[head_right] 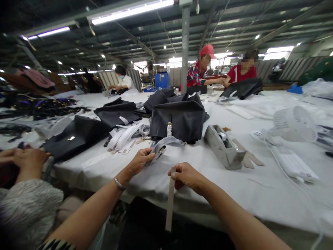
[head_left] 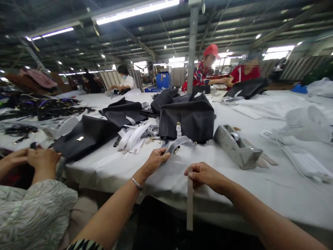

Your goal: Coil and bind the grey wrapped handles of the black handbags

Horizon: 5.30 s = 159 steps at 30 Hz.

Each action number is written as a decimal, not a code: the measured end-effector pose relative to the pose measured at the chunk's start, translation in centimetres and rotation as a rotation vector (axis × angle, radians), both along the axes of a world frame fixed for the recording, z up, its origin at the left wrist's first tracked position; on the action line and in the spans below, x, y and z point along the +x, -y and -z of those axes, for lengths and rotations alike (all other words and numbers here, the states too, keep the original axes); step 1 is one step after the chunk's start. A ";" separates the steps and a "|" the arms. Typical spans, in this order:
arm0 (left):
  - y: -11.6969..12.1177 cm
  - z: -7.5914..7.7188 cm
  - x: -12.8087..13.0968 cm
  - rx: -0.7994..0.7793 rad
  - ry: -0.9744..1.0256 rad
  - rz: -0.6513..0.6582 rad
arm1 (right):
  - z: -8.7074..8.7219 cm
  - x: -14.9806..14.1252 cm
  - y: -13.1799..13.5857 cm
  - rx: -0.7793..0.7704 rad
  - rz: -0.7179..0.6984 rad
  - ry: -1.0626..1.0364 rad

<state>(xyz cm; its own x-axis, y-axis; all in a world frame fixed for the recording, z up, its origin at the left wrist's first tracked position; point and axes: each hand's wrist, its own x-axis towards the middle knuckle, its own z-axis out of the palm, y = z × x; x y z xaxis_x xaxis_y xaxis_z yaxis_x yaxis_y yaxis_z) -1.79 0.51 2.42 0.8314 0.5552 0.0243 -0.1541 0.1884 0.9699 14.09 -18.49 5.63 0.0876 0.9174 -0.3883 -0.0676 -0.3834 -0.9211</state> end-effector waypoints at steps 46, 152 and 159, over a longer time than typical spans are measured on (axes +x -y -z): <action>-0.2 -0.5 -0.3 0.032 0.001 0.063 | 2.0 -3.6 -3.9 -0.003 0.389 0.060; 4.7 0.6 -0.2 0.909 -0.327 -0.083 | 3.1 -0.2 -4.9 0.516 0.135 0.800; 4.2 0.8 0.3 0.829 -0.245 -0.065 | 2.2 0.9 -6.5 0.381 0.030 0.586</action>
